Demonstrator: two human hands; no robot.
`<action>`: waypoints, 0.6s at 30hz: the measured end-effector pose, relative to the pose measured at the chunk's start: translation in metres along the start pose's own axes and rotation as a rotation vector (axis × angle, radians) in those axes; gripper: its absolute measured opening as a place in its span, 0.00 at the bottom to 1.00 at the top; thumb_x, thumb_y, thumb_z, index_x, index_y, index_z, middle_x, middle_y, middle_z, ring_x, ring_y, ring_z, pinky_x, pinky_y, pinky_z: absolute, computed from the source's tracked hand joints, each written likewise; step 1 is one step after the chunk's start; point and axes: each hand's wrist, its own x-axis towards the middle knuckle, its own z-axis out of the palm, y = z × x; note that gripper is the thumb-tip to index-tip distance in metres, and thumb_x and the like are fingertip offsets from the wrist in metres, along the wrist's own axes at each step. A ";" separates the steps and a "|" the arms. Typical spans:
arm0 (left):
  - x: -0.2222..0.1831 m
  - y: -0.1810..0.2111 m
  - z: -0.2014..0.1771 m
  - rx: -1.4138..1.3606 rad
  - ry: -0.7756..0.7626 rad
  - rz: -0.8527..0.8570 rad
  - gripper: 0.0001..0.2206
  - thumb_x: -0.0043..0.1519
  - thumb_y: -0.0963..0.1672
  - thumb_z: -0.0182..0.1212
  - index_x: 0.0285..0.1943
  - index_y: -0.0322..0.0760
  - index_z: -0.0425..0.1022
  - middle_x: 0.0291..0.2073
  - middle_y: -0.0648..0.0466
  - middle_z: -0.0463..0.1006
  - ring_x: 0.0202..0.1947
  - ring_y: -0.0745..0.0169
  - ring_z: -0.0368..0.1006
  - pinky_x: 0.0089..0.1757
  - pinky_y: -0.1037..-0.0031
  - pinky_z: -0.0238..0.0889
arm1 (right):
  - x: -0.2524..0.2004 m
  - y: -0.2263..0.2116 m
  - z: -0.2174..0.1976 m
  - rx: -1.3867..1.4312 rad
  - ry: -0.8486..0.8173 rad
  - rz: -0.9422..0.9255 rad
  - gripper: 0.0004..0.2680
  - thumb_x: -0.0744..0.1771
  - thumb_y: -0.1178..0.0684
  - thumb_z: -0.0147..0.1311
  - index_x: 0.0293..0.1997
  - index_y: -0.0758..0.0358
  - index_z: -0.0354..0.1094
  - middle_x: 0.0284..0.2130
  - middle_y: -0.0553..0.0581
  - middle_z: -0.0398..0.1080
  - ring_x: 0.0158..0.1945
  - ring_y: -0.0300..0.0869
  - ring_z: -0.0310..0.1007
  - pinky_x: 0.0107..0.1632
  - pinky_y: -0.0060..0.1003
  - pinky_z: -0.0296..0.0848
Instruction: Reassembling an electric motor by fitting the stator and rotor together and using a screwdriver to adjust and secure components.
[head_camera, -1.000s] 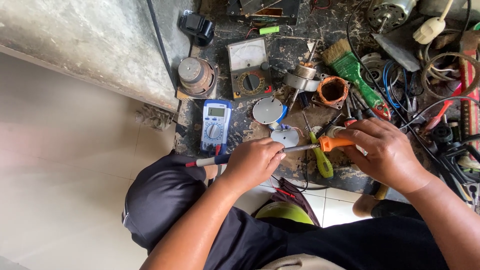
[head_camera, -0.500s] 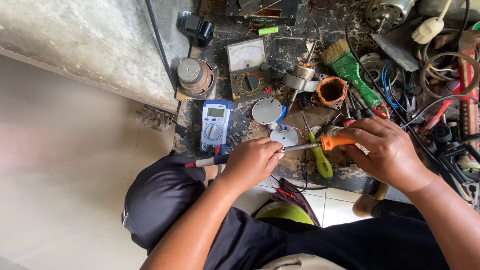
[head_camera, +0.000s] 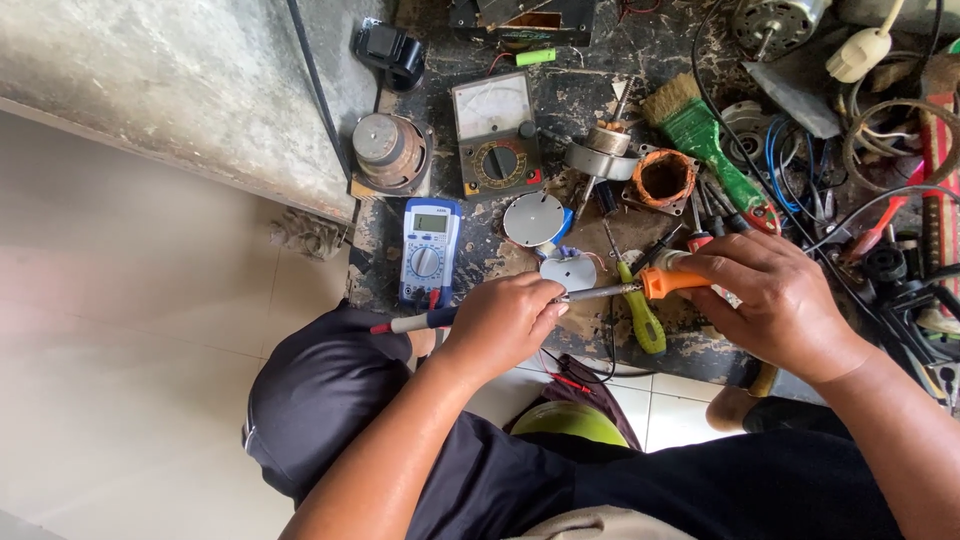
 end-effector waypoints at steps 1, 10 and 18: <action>0.000 0.000 -0.001 -0.006 0.009 0.005 0.07 0.65 0.45 0.58 0.45 0.38 0.78 0.33 0.52 0.79 0.29 0.48 0.75 0.26 0.57 0.64 | 0.001 -0.002 -0.001 -0.011 0.010 -0.008 0.10 0.67 0.54 0.61 0.53 0.57 0.76 0.43 0.56 0.75 0.42 0.51 0.75 0.46 0.47 0.73; -0.002 0.001 -0.002 0.002 0.034 0.016 0.07 0.66 0.45 0.57 0.46 0.39 0.77 0.33 0.53 0.78 0.28 0.47 0.74 0.25 0.57 0.62 | -0.003 0.001 0.003 0.032 -0.018 0.018 0.10 0.67 0.53 0.59 0.54 0.56 0.74 0.44 0.58 0.75 0.43 0.54 0.75 0.47 0.49 0.73; -0.001 0.002 -0.002 -0.007 0.017 0.008 0.06 0.66 0.44 0.57 0.47 0.40 0.77 0.33 0.53 0.78 0.29 0.47 0.75 0.24 0.57 0.62 | -0.002 -0.001 0.002 0.007 -0.013 0.007 0.10 0.67 0.54 0.60 0.53 0.56 0.75 0.43 0.56 0.75 0.41 0.53 0.75 0.44 0.47 0.73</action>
